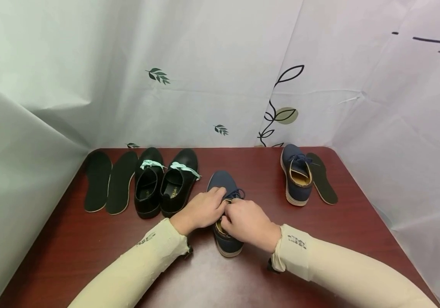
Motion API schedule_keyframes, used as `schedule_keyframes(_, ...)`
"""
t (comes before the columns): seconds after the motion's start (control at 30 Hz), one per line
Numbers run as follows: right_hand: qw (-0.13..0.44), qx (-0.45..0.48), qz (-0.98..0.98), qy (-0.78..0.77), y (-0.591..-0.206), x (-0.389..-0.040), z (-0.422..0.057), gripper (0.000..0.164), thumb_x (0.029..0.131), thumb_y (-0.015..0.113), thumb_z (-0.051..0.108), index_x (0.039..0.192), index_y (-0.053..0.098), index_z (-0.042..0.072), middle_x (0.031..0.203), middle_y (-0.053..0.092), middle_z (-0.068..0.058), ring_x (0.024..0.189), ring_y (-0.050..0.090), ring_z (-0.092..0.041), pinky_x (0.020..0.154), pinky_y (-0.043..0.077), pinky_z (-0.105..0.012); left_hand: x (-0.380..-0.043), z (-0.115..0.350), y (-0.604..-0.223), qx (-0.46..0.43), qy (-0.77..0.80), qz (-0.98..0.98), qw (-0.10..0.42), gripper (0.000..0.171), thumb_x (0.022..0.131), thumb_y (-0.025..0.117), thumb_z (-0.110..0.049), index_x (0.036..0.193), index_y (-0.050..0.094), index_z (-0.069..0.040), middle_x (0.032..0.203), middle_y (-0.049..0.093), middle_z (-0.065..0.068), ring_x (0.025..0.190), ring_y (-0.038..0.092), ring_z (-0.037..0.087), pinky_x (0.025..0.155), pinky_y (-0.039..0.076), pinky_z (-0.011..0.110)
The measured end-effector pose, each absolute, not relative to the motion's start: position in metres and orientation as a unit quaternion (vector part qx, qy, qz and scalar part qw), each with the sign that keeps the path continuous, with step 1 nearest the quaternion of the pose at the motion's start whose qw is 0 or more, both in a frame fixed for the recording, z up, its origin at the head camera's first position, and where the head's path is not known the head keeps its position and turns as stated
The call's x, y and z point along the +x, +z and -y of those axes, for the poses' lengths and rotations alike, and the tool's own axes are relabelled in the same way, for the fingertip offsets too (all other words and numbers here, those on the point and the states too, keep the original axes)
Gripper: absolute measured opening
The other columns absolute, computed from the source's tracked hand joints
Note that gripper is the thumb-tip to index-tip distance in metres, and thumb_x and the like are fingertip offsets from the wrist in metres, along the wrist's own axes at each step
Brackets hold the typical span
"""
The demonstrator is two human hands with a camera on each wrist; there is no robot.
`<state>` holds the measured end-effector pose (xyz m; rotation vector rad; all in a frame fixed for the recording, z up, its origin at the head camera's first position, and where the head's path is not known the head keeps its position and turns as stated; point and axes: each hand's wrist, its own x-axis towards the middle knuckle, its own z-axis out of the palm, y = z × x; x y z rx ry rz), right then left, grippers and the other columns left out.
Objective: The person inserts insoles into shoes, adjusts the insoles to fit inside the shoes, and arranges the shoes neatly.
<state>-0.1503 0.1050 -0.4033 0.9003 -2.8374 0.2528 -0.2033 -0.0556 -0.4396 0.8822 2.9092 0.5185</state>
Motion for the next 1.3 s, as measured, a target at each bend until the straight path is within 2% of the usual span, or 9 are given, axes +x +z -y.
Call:
schedule_keyframes(0.13,0.052,0.307,0.947,0.075,-0.401,-0.146,-0.104,0.026,0.088,0.065,0.028,0.066,0.062,0.016,0.068,0.061,-0.002,0.057,0.057,-0.018,0.050,0.055,-0.037,-0.203,0.057,-0.438,0.286,0.174,-0.942,0.033,0.025,0.107,0.039,-0.034,0.102,0.051,-0.012,0.114,0.065,0.012,0.089,0.068,0.033,0.079,0.058,0.051)
schedule_keyframes(0.33,-0.043,0.327,0.938,0.106,-0.389,-0.145,-0.114,0.032,0.091,0.066,0.044,0.068,0.062,0.021,0.067,0.058,0.001,0.060,0.052,-0.013,0.053,0.048,-0.029,-0.201,0.058,-0.435,0.292,0.177,-0.939,0.039,0.026,0.107,0.038,-0.034,0.104,0.051,-0.012,0.116,0.065,0.013,0.087,0.068,0.033,0.079,0.058,0.049)
schedule_keyframes(0.47,-0.121,0.354,0.918,0.134,-0.379,-0.149,-0.127,0.022,0.091,0.069,0.037,0.091,0.075,0.016,0.084,0.070,0.000,0.078,0.060,-0.012,0.070,0.056,-0.033,-0.202,0.057,-0.434,0.292,0.174,-0.940,0.040,0.025,0.106,0.038,-0.035,0.102,0.050,-0.012,0.116,0.065,0.013,0.085,0.067,0.031,0.077,0.058,0.048)
schedule_keyframes(0.6,-0.156,0.353,0.908,0.162,-0.375,-0.152,-0.135,0.028,0.092,0.073,0.030,0.112,0.074,0.011,0.108,0.076,-0.003,0.095,0.066,-0.015,0.087,0.059,-0.039,-0.202,0.057,-0.434,0.289,0.173,-0.941,0.041,0.025,0.106,0.038,-0.035,0.100,0.049,-0.013,0.116,0.065,0.012,0.085,0.067,0.029,0.076,0.057,0.047)
schedule_keyframes(0.7,-0.159,0.332,0.913,0.177,-0.376,-0.153,-0.135,0.027,0.091,0.074,0.032,0.111,0.073,0.013,0.106,0.077,-0.001,0.088,0.066,-0.012,0.080,0.059,-0.037,-0.202,0.057,-0.434,0.289,0.174,-0.941,0.041,0.025,0.106,0.039,-0.035,0.101,0.050,-0.012,0.116,0.065,0.013,0.085,0.067,0.030,0.077,0.057,0.048)
schedule_keyframes(0.87,-0.149,0.312,0.923,0.169,-0.378,-0.154,-0.134,0.023,0.088,0.076,0.036,0.101,0.075,0.017,0.092,0.076,0.006,0.074,0.063,-0.008,0.071,0.058,-0.033,-0.201,0.057,-0.435,0.288,0.175,-0.941,0.040,0.026,0.106,0.039,-0.035,0.103,0.051,-0.012,0.115,0.065,0.012,0.086,0.068,0.030,0.078,0.058,0.048)
schedule_keyframes(1.07,-0.078,0.355,0.922,0.135,-0.382,-0.148,-0.134,0.014,0.084,0.079,0.036,0.085,0.080,0.021,0.083,0.068,0.007,0.075,0.057,-0.008,0.071,0.057,-0.031,-0.201,0.057,-0.436,0.289,0.173,-0.941,0.041,0.028,0.106,0.039,-0.036,0.105,0.052,-0.011,0.119,0.065,0.014,0.093,0.069,0.031,0.081,0.059,0.049)
schedule_keyframes(1.17,-0.061,0.372,0.917,0.128,-0.384,-0.143,-0.133,0.011,0.087,0.077,0.030,0.082,0.078,0.021,0.078,0.063,0.007,0.071,0.055,-0.007,0.066,0.056,-0.030,-0.201,0.057,-0.436,0.289,0.171,-0.941,0.042,0.029,0.107,0.039,-0.036,0.109,0.053,-0.010,0.122,0.065,0.015,0.095,0.069,0.032,0.083,0.059,0.049)
schedule_keyframes(1.3,-0.100,0.375,0.912,0.132,-0.385,-0.136,-0.133,0.018,0.096,0.067,0.028,0.079,0.072,0.022,0.067,0.062,0.011,0.061,0.054,-0.005,0.060,0.052,-0.029,-0.200,0.057,-0.436,0.290,0.168,-0.941,0.040,0.029,0.107,0.039,-0.035,0.109,0.053,-0.011,0.122,0.065,0.015,0.094,0.069,0.032,0.082,0.059,0.048)
